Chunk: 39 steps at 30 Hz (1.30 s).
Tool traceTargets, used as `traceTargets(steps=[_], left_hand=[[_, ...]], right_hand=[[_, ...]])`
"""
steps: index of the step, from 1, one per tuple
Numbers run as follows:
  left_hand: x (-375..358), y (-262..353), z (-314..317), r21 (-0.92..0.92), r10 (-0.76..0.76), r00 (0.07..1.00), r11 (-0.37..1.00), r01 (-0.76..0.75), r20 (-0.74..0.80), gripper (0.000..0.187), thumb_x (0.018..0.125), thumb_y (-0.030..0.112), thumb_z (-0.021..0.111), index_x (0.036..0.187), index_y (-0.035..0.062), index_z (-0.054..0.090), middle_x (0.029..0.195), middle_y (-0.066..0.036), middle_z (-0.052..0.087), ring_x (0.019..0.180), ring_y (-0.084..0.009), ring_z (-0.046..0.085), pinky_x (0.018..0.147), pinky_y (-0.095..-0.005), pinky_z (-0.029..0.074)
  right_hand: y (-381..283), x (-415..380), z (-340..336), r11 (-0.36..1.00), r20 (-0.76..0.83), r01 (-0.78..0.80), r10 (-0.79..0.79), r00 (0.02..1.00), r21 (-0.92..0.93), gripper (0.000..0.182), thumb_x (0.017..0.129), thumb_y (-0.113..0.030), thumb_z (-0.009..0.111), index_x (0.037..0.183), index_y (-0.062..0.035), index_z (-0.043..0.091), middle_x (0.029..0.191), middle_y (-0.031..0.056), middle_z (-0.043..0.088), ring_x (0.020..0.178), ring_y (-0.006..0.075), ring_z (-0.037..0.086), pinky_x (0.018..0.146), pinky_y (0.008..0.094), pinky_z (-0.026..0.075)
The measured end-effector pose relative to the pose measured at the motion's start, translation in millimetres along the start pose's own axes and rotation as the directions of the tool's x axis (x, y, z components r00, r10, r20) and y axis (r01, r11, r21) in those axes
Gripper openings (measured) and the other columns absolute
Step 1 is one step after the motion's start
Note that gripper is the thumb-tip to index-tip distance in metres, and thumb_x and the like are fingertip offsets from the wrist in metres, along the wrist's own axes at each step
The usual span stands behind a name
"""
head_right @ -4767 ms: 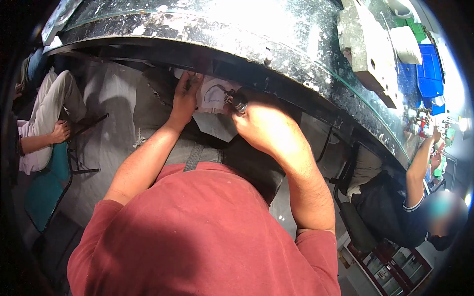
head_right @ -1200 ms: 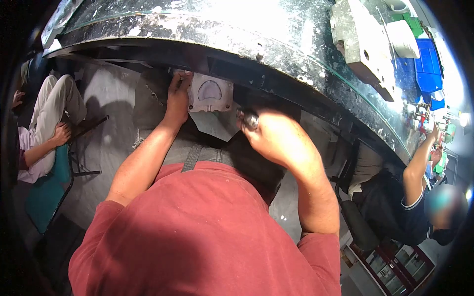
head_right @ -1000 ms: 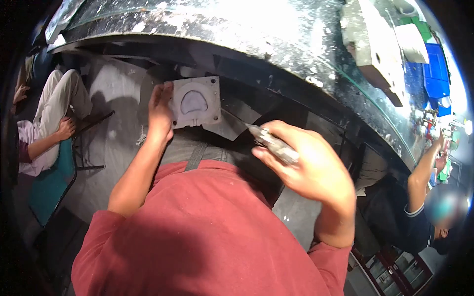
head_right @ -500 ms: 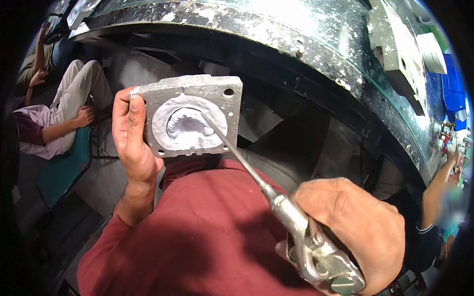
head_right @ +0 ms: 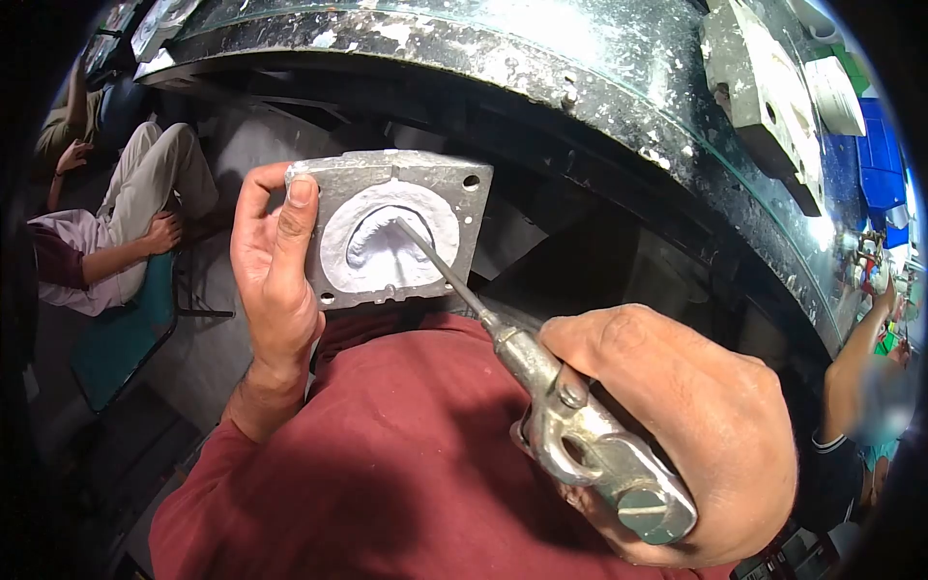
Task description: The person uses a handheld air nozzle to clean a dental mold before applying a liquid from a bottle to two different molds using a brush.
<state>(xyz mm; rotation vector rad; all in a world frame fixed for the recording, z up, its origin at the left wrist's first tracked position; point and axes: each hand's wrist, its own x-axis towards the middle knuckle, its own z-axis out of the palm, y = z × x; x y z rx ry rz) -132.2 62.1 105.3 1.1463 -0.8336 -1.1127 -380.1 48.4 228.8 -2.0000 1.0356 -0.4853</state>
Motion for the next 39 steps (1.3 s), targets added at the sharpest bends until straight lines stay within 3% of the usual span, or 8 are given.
traceTargets(steps=[13, 23, 25, 30, 34, 36, 39], left_hand=[[-1, -6, 0, 0.063, 0.032, 0.999, 0.997, -0.033, 0.021, 0.020, 0.103, 0.016, 0.061, 0.111, 0.0011, 0.049, 0.092, -0.008, 0.067, 0.084, -0.0055, 0.060, 0.073, -0.0206, 0.048], [-2, -7, 2, 0.082, 0.055, 0.998, 0.995, -0.057, 0.030, 0.019, 0.102, 0.014, 0.061, 0.110, 0.0006, 0.049, 0.091, -0.008, 0.066, 0.084, -0.0053, 0.061, 0.072, -0.0201, 0.048], [-2, -5, 4, 0.074, 0.040, 0.999, 0.996, -0.042, 0.024, 0.019, 0.102, 0.014, 0.061, 0.110, 0.0006, 0.050, 0.091, -0.008, 0.066, 0.084, -0.0058, 0.061, 0.073, -0.0208, 0.049], [3, -7, 2, -0.003, -0.049, 0.999, 0.999, 0.049, -0.002, 0.022, 0.103, 0.019, 0.060, 0.110, 0.0012, 0.050, 0.092, -0.010, 0.068, 0.084, -0.0075, 0.063, 0.074, -0.0223, 0.050], [7, -10, 1, -0.094, -0.136, 0.991, 0.987, 0.134, -0.014, 0.023, 0.104, 0.023, 0.060, 0.110, 0.0019, 0.051, 0.092, -0.012, 0.070, 0.083, -0.0086, 0.064, 0.073, -0.0227, 0.050], [6, -9, 3, -0.082, -0.120, 0.993, 0.990, 0.119, -0.010, 0.023, 0.104, 0.022, 0.060, 0.110, 0.0018, 0.050, 0.092, -0.012, 0.070, 0.083, -0.0085, 0.064, 0.073, -0.0226, 0.050], [4, -9, 6, -0.061, -0.070, 0.998, 0.996, 0.070, -0.002, 0.023, 0.104, 0.021, 0.059, 0.111, 0.0017, 0.050, 0.092, -0.012, 0.069, 0.083, -0.0081, 0.063, 0.073, -0.0223, 0.050]], right_hand=[[-3, -2, -1, 0.996, 0.021, -0.036, 0.038, 0.999, -0.078, 0.033, 0.070, -0.011, 0.076, 0.098, 0.0060, 0.069, 0.087, 0.0144, 0.068, 0.075, 0.0261, 0.069, 0.069, 0.0322, 0.054], [-6, 3, -7, 1.000, 0.027, -0.007, 0.008, 1.000, -0.025, 0.033, 0.071, -0.011, 0.075, 0.098, 0.0064, 0.068, 0.087, 0.0143, 0.068, 0.075, 0.0260, 0.068, 0.068, 0.0316, 0.053], [-7, 3, -20, 0.992, 0.195, -0.071, 0.090, 0.977, -0.103, 0.032, 0.072, -0.010, 0.074, 0.098, 0.0069, 0.068, 0.087, 0.0141, 0.068, 0.074, 0.0256, 0.068, 0.068, 0.0314, 0.053], [-4, 5, -20, 0.987, 0.201, -0.074, 0.102, 0.974, -0.140, 0.033, 0.071, -0.009, 0.073, 0.100, 0.0066, 0.068, 0.087, 0.0135, 0.068, 0.073, 0.0249, 0.068, 0.067, 0.0313, 0.053], [-5, 5, -18, 0.991, 0.229, -0.120, 0.132, 0.964, -0.064, 0.037, 0.067, -0.005, 0.073, 0.102, 0.0054, 0.068, 0.088, 0.0142, 0.068, 0.073, 0.0260, 0.068, 0.067, 0.0321, 0.054], [-6, 5, -17, 0.984, 0.220, -0.171, 0.176, 0.960, -0.038, 0.038, 0.066, -0.003, 0.073, 0.102, 0.0050, 0.068, 0.089, 0.0148, 0.068, 0.073, 0.0269, 0.068, 0.067, 0.0325, 0.054], [-6, 5, -16, 0.988, 0.232, -0.123, 0.141, 0.962, -0.094, 0.039, 0.064, -0.002, 0.074, 0.102, 0.0044, 0.068, 0.091, 0.0162, 0.068, 0.074, 0.0295, 0.069, 0.067, 0.0336, 0.055]])
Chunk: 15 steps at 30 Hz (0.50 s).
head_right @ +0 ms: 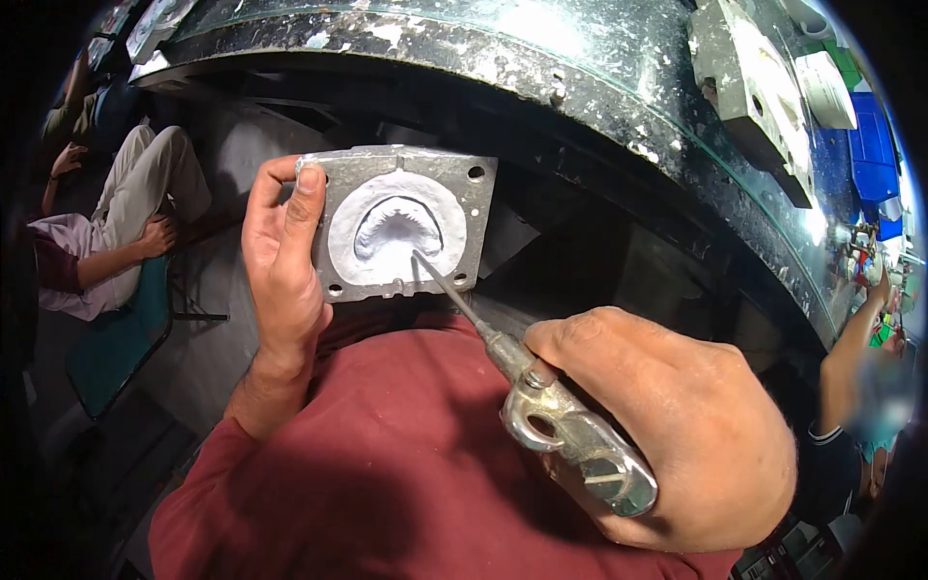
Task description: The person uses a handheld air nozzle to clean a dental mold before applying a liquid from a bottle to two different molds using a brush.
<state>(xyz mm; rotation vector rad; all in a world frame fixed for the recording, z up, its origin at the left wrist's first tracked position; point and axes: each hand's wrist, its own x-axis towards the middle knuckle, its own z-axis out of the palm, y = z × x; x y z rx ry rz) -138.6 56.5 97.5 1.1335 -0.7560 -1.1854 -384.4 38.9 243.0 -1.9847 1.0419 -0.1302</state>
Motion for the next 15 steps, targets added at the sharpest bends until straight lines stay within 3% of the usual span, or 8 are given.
traceTargets(steps=[4, 15], left_hand=[[-1, -5, -3, 0.029, 0.104, 0.994, 0.994, -0.105, 0.034, 0.022, 0.104, 0.018, 0.059, 0.112, 0.0016, 0.048, 0.092, -0.011, 0.068, 0.084, -0.0076, 0.063, 0.073, -0.0216, 0.049], [-1, -18, -14, 0.010, 0.182, 0.982, 0.983, -0.183, 0.047, 0.022, 0.104, 0.016, 0.058, 0.117, 0.0010, 0.049, 0.100, -0.011, 0.067, 0.092, -0.0089, 0.060, 0.082, -0.0236, 0.048]], right_hand=[[1, 0, -1, 1.000, 0.025, -0.006, 0.006, 1.000, -0.001, 0.038, 0.066, -0.005, 0.076, 0.102, 0.0043, 0.068, 0.090, 0.0166, 0.069, 0.075, 0.0308, 0.070, 0.067, 0.0340, 0.055], [0, 4, 3, 1.000, 0.001, 0.003, -0.003, 1.000, -0.010, 0.035, 0.070, -0.009, 0.077, 0.101, 0.0033, 0.068, 0.090, 0.0158, 0.069, 0.076, 0.0312, 0.070, 0.067, 0.0350, 0.055]])
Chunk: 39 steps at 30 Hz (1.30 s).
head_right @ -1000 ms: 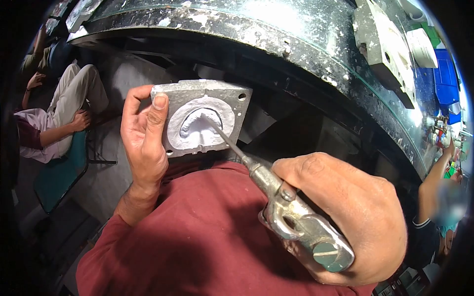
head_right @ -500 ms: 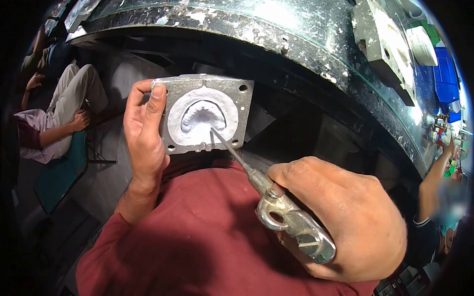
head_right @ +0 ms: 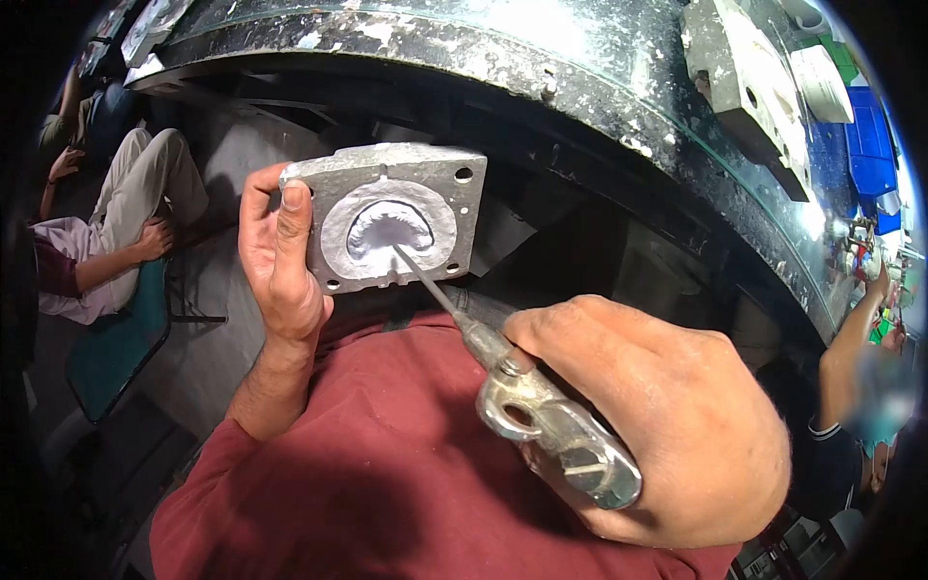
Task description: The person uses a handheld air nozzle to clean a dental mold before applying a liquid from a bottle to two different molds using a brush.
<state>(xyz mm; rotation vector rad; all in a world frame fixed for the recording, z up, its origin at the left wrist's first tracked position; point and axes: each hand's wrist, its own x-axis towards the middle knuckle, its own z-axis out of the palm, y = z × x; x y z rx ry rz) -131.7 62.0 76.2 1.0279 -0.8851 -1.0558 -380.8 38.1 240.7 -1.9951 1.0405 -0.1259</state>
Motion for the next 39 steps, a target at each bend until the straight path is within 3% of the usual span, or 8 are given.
traceTargets(steps=[5, 13, 20, 26, 29, 35, 39], left_hand=[[0, -8, -7, -0.044, 0.071, 0.997, 0.997, -0.069, 0.044, 0.023, 0.104, 0.015, 0.057, 0.119, 0.0008, 0.049, 0.105, -0.012, 0.066, 0.096, -0.0096, 0.059, 0.086, -0.0246, 0.047], [0, -13, -3, -0.035, 0.134, 0.990, 0.991, -0.133, 0.040, 0.027, 0.103, 0.017, 0.058, 0.121, -0.0002, 0.048, 0.117, -0.020, 0.067, 0.102, -0.0130, 0.061, 0.092, -0.0261, 0.047], [0, -18, -6, -0.037, 0.127, 0.991, 0.991, -0.125, 0.050, 0.025, 0.104, 0.017, 0.057, 0.120, -0.0001, 0.048, 0.116, -0.019, 0.067, 0.102, -0.0129, 0.061, 0.092, -0.0263, 0.047], [3, -16, -3, -0.102, -0.037, 0.998, 0.994, 0.032, -0.047, 0.023, 0.104, 0.022, 0.059, 0.115, 0.0024, 0.052, 0.105, -0.012, 0.069, 0.096, -0.0111, 0.063, 0.086, -0.0258, 0.051], [6, -12, 0, -0.202, -0.265, 0.957, 0.950, 0.238, -0.120, 0.019, 0.106, 0.023, 0.052, 0.108, 0.0051, 0.058, 0.099, -0.005, 0.069, 0.087, -0.0096, 0.067, 0.080, -0.0260, 0.054], [7, -9, 7, -0.172, -0.276, 0.941, 0.954, 0.245, -0.194, 0.022, 0.104, 0.024, 0.059, 0.109, 0.0039, 0.054, 0.093, -0.007, 0.069, 0.083, -0.0076, 0.063, 0.075, -0.0225, 0.051], [4, -8, 7, -0.159, -0.256, 0.954, 0.960, 0.232, -0.153, 0.022, 0.104, 0.023, 0.059, 0.110, 0.0032, 0.053, 0.094, -0.007, 0.068, 0.084, -0.0063, 0.061, 0.075, -0.0218, 0.049]], right_hand=[[1, 6, 2, 0.999, 0.021, 0.048, -0.048, 0.999, 0.003, 0.035, 0.072, -0.009, 0.077, 0.103, 0.0024, 0.067, 0.090, 0.0156, 0.069, 0.077, 0.0327, 0.070, 0.068, 0.0360, 0.055], [-2, 8, 0, 0.998, 0.067, 0.058, -0.059, 0.996, 0.004, 0.036, 0.069, -0.007, 0.076, 0.104, 0.0018, 0.067, 0.090, 0.0152, 0.069, 0.077, 0.0317, 0.070, 0.066, 0.0357, 0.056], [-5, 8, 1, 0.996, 0.083, 0.088, -0.087, 0.993, -0.009, 0.043, 0.066, -0.007, 0.076, 0.107, 0.0028, 0.066, 0.088, 0.0152, 0.068, 0.074, 0.0318, 0.069, 0.064, 0.0364, 0.055], [-9, 10, 1, 0.998, 0.132, 0.054, -0.056, 0.990, 0.019, 0.043, 0.067, -0.007, 0.078, 0.107, 0.0019, 0.066, 0.091, 0.0154, 0.068, 0.076, 0.0325, 0.070, 0.065, 0.0368, 0.056], [-7, 9, 5, 0.999, 0.091, 0.035, -0.035, 0.995, -0.004, 0.040, 0.069, -0.006, 0.078, 0.107, 0.0013, 0.066, 0.092, 0.0153, 0.068, 0.077, 0.0326, 0.070, 0.066, 0.0367, 0.056], [-9, 13, 10, 1.000, 0.086, 0.003, -0.004, 0.996, 0.011, 0.037, 0.071, -0.005, 0.076, 0.107, 0.0012, 0.066, 0.094, 0.0146, 0.068, 0.081, 0.0332, 0.070, 0.068, 0.0367, 0.056], [-11, 16, 14, 1.000, 0.057, -0.007, 0.006, 0.998, 0.017, 0.038, 0.070, -0.005, 0.075, 0.107, 0.0016, 0.066, 0.094, 0.0144, 0.068, 0.082, 0.0326, 0.070, 0.069, 0.0360, 0.056]])
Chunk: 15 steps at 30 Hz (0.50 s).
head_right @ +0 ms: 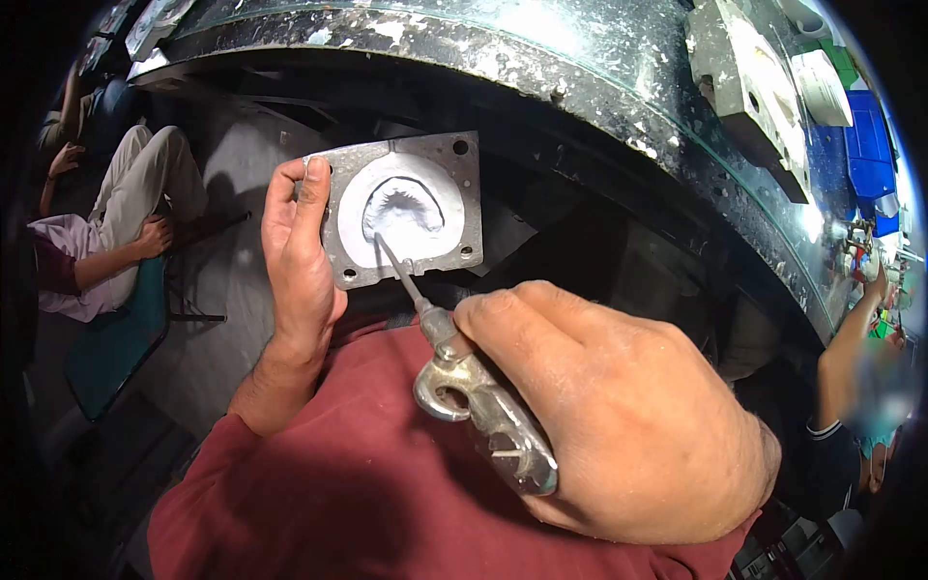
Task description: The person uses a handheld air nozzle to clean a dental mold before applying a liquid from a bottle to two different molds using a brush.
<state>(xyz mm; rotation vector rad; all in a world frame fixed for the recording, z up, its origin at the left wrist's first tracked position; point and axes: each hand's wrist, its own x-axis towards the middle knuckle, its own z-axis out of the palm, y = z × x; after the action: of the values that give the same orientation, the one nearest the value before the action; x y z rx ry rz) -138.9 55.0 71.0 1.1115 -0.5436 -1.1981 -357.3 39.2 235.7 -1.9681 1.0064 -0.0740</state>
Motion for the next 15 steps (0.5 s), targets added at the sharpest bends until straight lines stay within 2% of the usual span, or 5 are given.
traceTargets(steps=[6, 8, 15], left_hand=[[-2.6, -1.9, 0.9, 0.114, 0.093, 0.996, 0.989, -0.093, 0.006, 0.021, 0.103, 0.019, 0.060, 0.110, 0.0024, 0.050, 0.095, -0.008, 0.066, 0.085, -0.0050, 0.057, 0.074, -0.0207, 0.047], [-2.5, -4.5, -4.4, 0.139, 0.126, 0.990, 0.981, -0.134, 0.062, 0.021, 0.103, 0.018, 0.059, 0.116, 0.0035, 0.050, 0.102, -0.014, 0.071, 0.093, -0.0125, 0.066, 0.082, -0.0270, 0.052], [-5.3, -2.5, -1.3, 0.135, 0.133, 0.989, 0.981, -0.142, 0.071, 0.022, 0.103, 0.018, 0.060, 0.116, 0.0031, 0.049, 0.102, -0.015, 0.071, 0.093, -0.0131, 0.066, 0.082, -0.0271, 0.052]], right_hand=[[-2.4, 0.9, 1.2, 1.000, -0.079, 0.008, -0.009, 0.997, -0.013, 0.037, 0.069, -0.006, 0.073, 0.105, 0.0016, 0.066, 0.093, 0.0137, 0.069, 0.078, 0.0303, 0.071, 0.068, 0.0345, 0.056], [-3.5, 1.5, 1.7, 1.000, -0.103, 0.007, -0.009, 0.995, -0.013, 0.035, 0.070, -0.006, 0.074, 0.103, 0.0011, 0.067, 0.092, 0.0129, 0.069, 0.077, 0.0293, 0.071, 0.067, 0.0342, 0.056], [-4.0, 3.0, 5.3, 0.999, -0.136, 0.019, -0.025, 0.990, -0.041, 0.032, 0.071, -0.006, 0.075, 0.100, 0.0013, 0.067, 0.092, 0.0133, 0.069, 0.077, 0.0289, 0.071, 0.065, 0.0340, 0.056]])
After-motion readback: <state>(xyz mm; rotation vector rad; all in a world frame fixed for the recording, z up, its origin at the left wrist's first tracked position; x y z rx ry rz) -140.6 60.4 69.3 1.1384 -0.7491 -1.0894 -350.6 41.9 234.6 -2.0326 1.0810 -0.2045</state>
